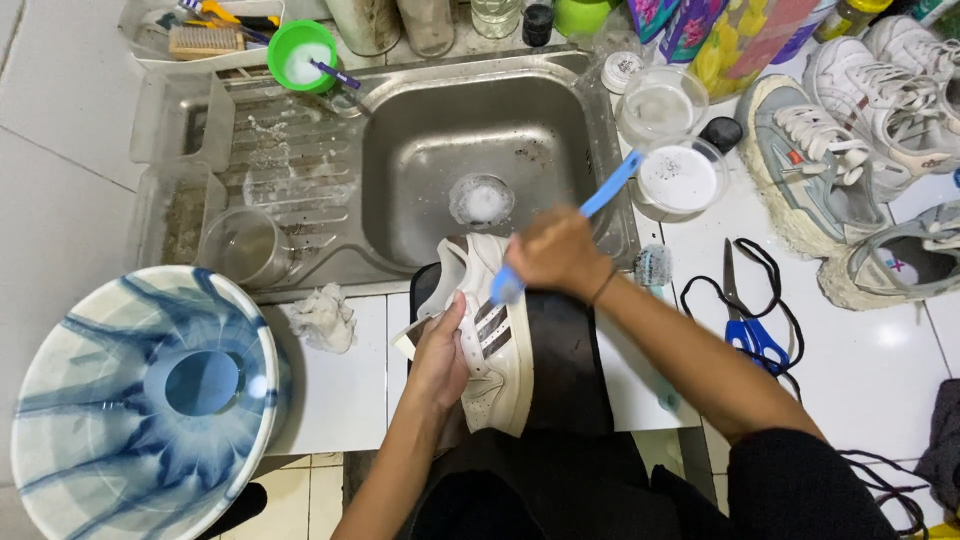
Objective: The person scrubs a white sneaker with a blue brush over a sink, repeatedly dipping the brush into a small container of white cleaning solution. They rotate the shoe to clean different areas, including the toe, sides, and heel, then briefly rinse the shoe under running water before resuming scrubbing.
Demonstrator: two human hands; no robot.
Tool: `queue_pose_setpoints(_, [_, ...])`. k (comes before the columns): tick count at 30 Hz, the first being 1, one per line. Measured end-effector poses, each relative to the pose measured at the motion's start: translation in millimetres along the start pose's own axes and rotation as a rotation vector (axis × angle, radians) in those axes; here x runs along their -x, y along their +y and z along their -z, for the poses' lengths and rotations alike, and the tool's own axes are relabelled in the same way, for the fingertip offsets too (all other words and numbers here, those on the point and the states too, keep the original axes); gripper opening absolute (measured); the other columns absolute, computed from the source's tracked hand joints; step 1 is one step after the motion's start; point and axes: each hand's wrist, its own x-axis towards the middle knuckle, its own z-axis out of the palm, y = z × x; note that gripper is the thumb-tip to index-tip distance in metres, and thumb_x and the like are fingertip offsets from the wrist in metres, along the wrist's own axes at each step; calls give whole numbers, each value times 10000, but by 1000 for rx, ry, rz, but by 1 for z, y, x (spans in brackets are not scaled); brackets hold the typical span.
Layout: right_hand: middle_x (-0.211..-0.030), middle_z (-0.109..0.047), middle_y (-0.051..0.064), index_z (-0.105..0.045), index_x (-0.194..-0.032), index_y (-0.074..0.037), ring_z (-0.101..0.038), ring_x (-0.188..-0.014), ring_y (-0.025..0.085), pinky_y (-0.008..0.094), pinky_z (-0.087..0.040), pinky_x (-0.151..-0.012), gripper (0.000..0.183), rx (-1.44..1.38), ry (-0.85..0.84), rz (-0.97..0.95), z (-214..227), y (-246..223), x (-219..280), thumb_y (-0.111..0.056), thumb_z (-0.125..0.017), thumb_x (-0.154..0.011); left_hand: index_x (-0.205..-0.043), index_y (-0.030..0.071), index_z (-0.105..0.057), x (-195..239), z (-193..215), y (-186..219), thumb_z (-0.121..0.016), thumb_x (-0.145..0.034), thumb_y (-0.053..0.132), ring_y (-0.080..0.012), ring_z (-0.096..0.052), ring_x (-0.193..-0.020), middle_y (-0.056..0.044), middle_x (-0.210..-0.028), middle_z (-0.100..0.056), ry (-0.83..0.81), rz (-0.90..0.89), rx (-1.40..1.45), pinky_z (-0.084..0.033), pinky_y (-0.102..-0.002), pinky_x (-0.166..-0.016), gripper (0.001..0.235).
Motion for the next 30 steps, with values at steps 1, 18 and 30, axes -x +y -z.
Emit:
queue_pose_setpoints(1, [-355,-462,-23,-518,-362,-230,-492,-359,212,339,-418,-478,481,1,-5,-1,4,-17,-2,-264,-605,-834,-1215,-103,-621,0,-1,-3,-628,-972,343,-320,-718,-986,-236,-1110,-695,-1,5,1,-590,-483,-860,507])
queue_pose_setpoints(18, [-381,-505,45,-564,-435,-190,-525,-353,256,347,-410,-436,384,-46,-70,-90,-37,36,11,-216,-597,-817,-1288,-49,-602,23,-24,11,-670,-912,393,-322,-665,-1134,-222,-1235,-664,144,61,48,-525,-479,-973,584])
queue_pose_setpoints(30, [-370,-514,53,-566,-388,-181,-518,-342,270,401,-439,-460,384,-135,-113,64,-31,-7,-20,-243,-604,-766,-1552,2,-227,-8,19,-15,-638,-909,516,-387,-347,-1456,-237,-1543,-327,80,117,-12,-267,-548,-1180,920])
